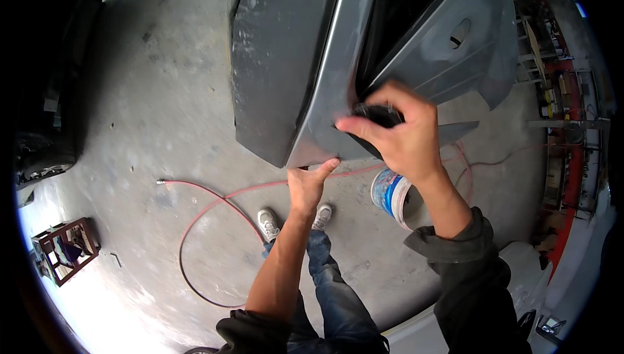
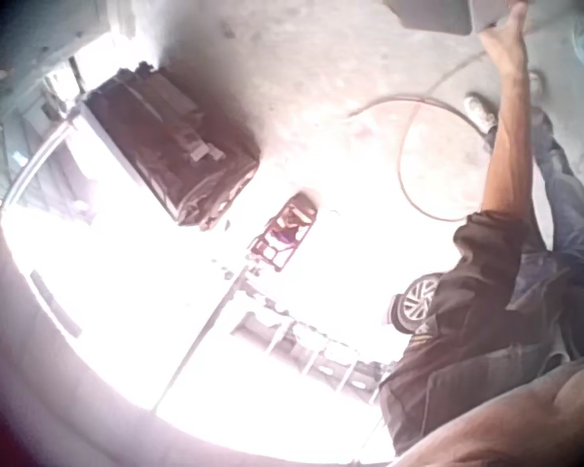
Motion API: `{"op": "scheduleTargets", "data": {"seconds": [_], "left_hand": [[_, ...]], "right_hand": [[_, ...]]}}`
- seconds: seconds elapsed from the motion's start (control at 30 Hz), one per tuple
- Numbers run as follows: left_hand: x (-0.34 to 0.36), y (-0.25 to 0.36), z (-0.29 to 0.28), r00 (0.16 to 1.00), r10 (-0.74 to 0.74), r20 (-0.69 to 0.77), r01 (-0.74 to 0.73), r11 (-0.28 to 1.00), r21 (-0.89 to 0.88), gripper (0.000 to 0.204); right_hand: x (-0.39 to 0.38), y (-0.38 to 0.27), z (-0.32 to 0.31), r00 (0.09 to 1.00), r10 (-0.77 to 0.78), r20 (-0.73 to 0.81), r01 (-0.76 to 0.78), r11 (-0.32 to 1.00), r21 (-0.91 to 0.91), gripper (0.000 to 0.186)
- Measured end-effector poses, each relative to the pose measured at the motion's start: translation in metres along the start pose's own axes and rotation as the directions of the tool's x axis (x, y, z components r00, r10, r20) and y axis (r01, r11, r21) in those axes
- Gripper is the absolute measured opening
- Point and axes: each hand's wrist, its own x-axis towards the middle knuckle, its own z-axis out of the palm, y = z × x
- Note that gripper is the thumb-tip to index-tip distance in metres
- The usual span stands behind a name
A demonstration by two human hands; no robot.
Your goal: The person sands the surface of a detached grey car bumper using a black sanding block. They systematically work across the front and side edges, dipping the block into a bucket of water periodically. The person also uses a cloth to wipe the surface at the end.
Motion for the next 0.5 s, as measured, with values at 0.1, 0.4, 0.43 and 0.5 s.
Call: {"op": "scheduleTargets", "data": {"seconds": [0.1, 0.4, 0.43, 0.5], "left_hand": [[0.003, -0.012, -0.002, 0.999, 0.055, 0.002, -0.055, 0.998, -0.029, 0.046], [0.002, -0.018, -0.005, 1.000, 0.023, 0.017, -0.023, 1.000, -0.013, 0.059], [0.002, -0.019, -0.006, 1.000, 0.021, 0.019, -0.022, 1.000, 0.020, 0.060], [0.002, -0.025, -0.007, 0.999, 0.054, 0.007, -0.054, 0.999, -0.003, 0.062]], "right_hand": [[0.003, 0.005, -0.001, 0.999, -0.028, -0.021, 0.029, 0.997, 0.072, 0.032], [-0.003, -0.008, 0.020, 0.965, 0.108, -0.239, -0.053, 0.973, 0.224, 0.032], [0.003, -0.014, 0.022, 0.957, 0.097, -0.274, -0.033, 0.973, 0.230, 0.031], [0.029, -0.034, 0.025, 0.913, 0.188, -0.361, -0.080, 0.953, 0.292, 0.031]]}}
